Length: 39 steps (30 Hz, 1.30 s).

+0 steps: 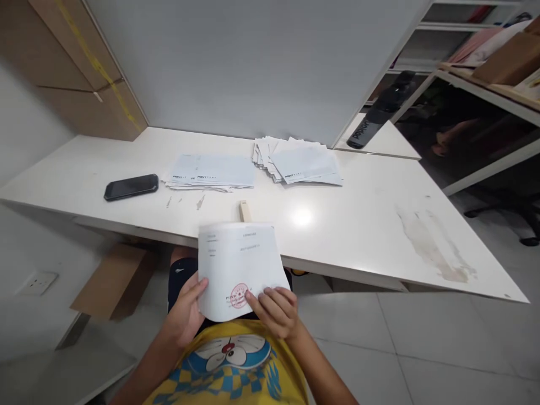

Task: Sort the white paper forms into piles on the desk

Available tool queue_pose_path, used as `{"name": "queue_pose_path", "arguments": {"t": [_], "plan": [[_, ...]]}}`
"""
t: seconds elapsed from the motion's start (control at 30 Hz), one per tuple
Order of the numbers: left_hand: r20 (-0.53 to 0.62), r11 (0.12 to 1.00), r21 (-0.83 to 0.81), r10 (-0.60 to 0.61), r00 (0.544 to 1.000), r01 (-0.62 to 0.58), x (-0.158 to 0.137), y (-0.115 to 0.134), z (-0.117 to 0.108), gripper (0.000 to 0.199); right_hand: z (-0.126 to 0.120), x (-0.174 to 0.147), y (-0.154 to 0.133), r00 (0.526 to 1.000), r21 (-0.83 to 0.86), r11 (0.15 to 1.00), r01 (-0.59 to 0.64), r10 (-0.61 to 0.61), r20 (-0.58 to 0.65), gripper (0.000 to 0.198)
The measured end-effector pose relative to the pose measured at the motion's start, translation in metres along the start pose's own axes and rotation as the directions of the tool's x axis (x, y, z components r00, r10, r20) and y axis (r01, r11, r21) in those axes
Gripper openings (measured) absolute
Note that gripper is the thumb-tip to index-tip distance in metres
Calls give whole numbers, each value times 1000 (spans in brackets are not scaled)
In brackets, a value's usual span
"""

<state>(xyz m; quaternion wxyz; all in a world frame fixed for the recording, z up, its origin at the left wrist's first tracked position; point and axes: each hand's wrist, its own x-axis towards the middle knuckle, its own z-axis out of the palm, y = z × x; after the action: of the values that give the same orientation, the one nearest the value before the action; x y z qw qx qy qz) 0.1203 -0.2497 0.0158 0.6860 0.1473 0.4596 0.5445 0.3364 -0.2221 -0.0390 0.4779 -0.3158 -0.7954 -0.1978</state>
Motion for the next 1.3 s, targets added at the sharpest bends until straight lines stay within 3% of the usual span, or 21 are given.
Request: {"name": "queue_pose_path", "arguments": {"t": [0.07,0.1,0.17,0.23,0.3,0.37,0.47,0.53,0.6,0.7,0.77,0.87,0.9,0.97,1.03,1.17,1.3], "plan": [[11,992,63,108,994,-108,5,7,9,53,3,-1,14,999,67,997,29,-31,35,46],[35,974,133,180,983,-183,11,13,12,50,6,1,21,998,114,993,-31,25,51,51],[116,880,335,315,942,-336,31,29,16,45,13,12,38,958,253,924,-286,275,78,57],[236,717,533,384,893,-449,58,48,18,41,24,28,57,825,432,716,-548,546,142,64],[365,553,639,393,844,-534,88,65,19,42,35,46,76,674,557,465,-689,693,256,76],[452,446,672,385,805,-591,114,77,17,47,46,62,92,563,599,270,-754,736,376,81],[489,394,658,425,762,-642,140,79,8,60,61,72,104,465,593,116,-797,745,478,63],[426,395,662,499,754,-636,145,71,1,65,67,68,107,448,599,78,-797,742,499,49],[360,402,697,519,775,-593,137,62,-4,60,67,59,106,454,622,60,-781,738,499,42],[392,413,696,465,793,-587,110,51,-11,55,46,40,103,434,600,56,-798,744,509,37],[459,436,642,441,771,-631,92,49,-18,55,23,28,101,373,509,40,-860,730,572,40],[465,406,614,508,725,-677,84,50,-31,50,-11,17,100,205,286,7,-958,715,668,53],[457,363,632,540,707,-685,86,50,-33,47,-18,15,101,153,206,15,-978,725,672,57],[493,232,683,553,672,-692,98,50,-32,43,-26,16,105,97,94,47,-994,757,646,61],[607,60,704,467,643,-708,113,50,-21,44,-27,23,110,74,56,50,-997,782,619,63],[808,-244,588,222,546,-771,137,48,17,57,-19,39,119,-11,54,-52,-997,810,586,66],[904,-359,426,139,404,-830,145,47,37,58,-17,41,126,-27,121,-112,-986,833,552,61]]}}
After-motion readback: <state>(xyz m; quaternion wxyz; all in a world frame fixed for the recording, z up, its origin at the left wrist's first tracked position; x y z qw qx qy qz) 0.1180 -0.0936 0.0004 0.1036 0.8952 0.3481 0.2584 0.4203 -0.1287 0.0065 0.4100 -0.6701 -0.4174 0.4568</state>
